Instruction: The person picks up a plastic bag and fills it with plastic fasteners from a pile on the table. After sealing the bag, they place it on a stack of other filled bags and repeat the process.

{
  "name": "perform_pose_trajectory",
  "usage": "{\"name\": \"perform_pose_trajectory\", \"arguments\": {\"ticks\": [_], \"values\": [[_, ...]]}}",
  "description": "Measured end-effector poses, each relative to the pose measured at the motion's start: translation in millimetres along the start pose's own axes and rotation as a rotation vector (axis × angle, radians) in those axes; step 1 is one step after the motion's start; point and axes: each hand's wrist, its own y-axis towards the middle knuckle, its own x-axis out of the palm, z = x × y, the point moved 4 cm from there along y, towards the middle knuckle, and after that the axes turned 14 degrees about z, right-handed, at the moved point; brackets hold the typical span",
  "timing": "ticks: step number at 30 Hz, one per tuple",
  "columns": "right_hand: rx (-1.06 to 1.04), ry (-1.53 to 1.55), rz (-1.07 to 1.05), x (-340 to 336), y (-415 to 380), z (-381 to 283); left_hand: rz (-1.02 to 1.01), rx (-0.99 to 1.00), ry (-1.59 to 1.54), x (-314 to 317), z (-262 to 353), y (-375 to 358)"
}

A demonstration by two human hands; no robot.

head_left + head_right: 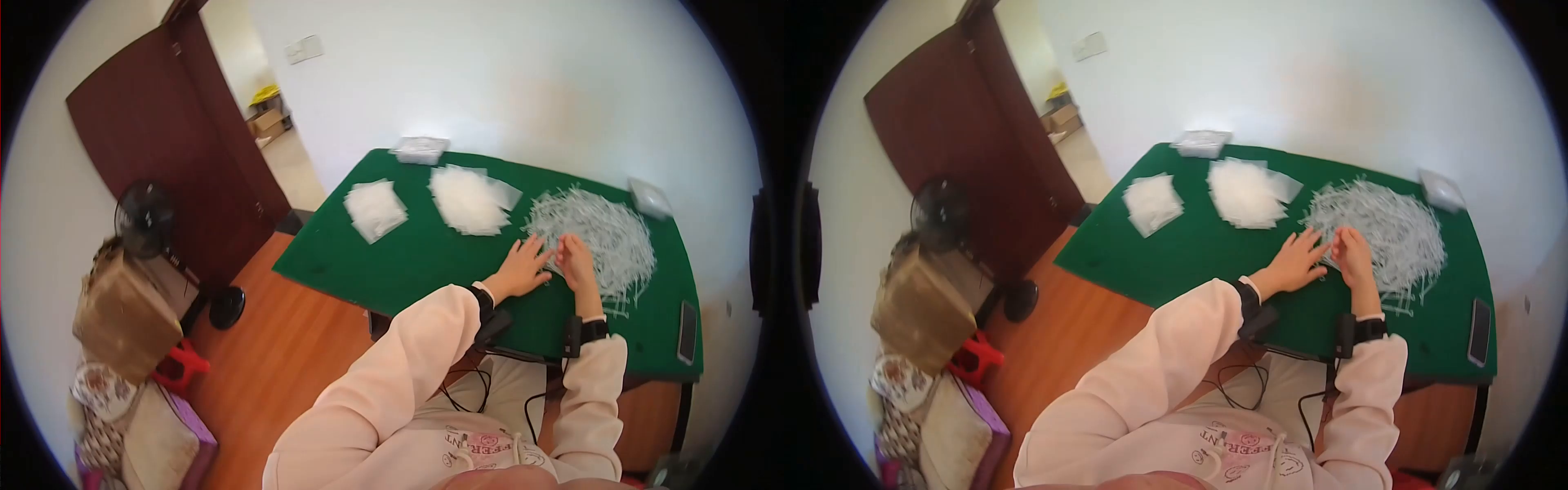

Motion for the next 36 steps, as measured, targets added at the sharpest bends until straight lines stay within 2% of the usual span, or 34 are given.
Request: {"name": "perform_pose_trajectory", "arguments": {"ticks": [3, 11, 24, 36], "values": [[0.031, 0.003, -0.098, 5, -6, -3, -0.209, -0.059, 0.065, -11, -10, -23], [0.033, -0.068, -0.031, 0, 1, 10, -0.329, -0.068, 0.108, -30, -6, -46], [0.021, 0.002, -0.008, -8, 9, 15, -0.337, -0.073, 0.101, -34, -5, -46], [-0.043, -0.100, 0.011, -9, 11, 20, -0.328, -0.049, 0.121, -40, -2, -41]]}}
